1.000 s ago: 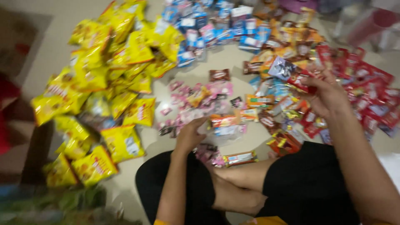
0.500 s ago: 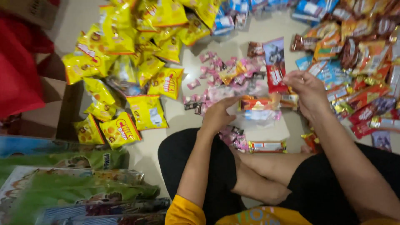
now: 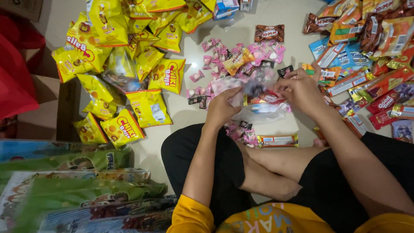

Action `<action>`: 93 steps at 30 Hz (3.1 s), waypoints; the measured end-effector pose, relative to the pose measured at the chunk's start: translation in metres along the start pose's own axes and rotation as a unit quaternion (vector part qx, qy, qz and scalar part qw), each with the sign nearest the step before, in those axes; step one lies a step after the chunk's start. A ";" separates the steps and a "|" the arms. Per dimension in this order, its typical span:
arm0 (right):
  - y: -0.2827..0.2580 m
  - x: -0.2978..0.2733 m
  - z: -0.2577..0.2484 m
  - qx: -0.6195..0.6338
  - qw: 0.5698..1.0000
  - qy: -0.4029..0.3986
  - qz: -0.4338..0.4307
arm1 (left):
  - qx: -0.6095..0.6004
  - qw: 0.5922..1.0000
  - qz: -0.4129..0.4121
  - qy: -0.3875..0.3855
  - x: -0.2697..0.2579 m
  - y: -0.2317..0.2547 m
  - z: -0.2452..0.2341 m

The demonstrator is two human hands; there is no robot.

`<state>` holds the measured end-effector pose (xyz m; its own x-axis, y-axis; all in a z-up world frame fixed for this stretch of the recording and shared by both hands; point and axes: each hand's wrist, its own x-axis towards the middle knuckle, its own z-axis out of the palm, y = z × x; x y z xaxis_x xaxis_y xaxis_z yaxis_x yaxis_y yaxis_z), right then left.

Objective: Packaging various snack items into clear plastic bags

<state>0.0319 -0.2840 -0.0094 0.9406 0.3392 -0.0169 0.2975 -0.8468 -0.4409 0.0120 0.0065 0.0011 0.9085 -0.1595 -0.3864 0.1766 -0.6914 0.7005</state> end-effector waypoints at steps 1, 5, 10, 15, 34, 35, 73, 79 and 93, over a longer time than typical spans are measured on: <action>-0.002 0.000 -0.005 -0.005 1.000 -0.012 0.001 | -0.005 1.000 0.001 0.002 -0.002 0.002 -0.002; -0.023 -0.006 -0.019 0.029 0.997 -0.072 -0.015 | -0.026 1.000 -0.005 0.005 -0.005 0.007 -0.003; 0.017 -0.001 -0.008 0.088 0.996 0.017 -0.018 | -0.017 1.000 0.016 -0.001 -0.011 0.013 -0.009; 0.078 0.025 0.036 0.110 0.993 0.051 -0.005 | -0.014 1.000 0.012 -0.003 -0.015 0.019 -0.011; 0.083 0.058 0.065 0.080 0.991 -0.043 0.094 | -0.007 0.999 0.029 -0.037 -0.020 0.032 -0.026; 0.067 0.056 0.056 0.136 0.987 -0.042 0.070 | -0.005 0.999 0.035 -0.038 -0.020 0.031 -0.025; -0.108 -0.016 -0.090 0.847 0.517 0.023 0.124 | 0.026 0.998 0.035 -0.041 -0.023 0.014 -0.012; -0.084 -0.012 -0.070 0.785 0.606 -0.039 0.117 | 0.023 0.998 0.031 -0.046 -0.025 0.016 -0.014; -0.080 0.012 -0.013 0.532 0.807 -0.093 0.240 | 0.009 0.998 0.043 -0.038 -0.014 0.007 -0.006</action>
<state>0.0212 -0.2174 0.0372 0.8352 0.2168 -0.5054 -0.4956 -0.1016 -0.8626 0.0029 0.0082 0.0153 0.8881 -0.2711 -0.3712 0.0924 -0.6858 0.7219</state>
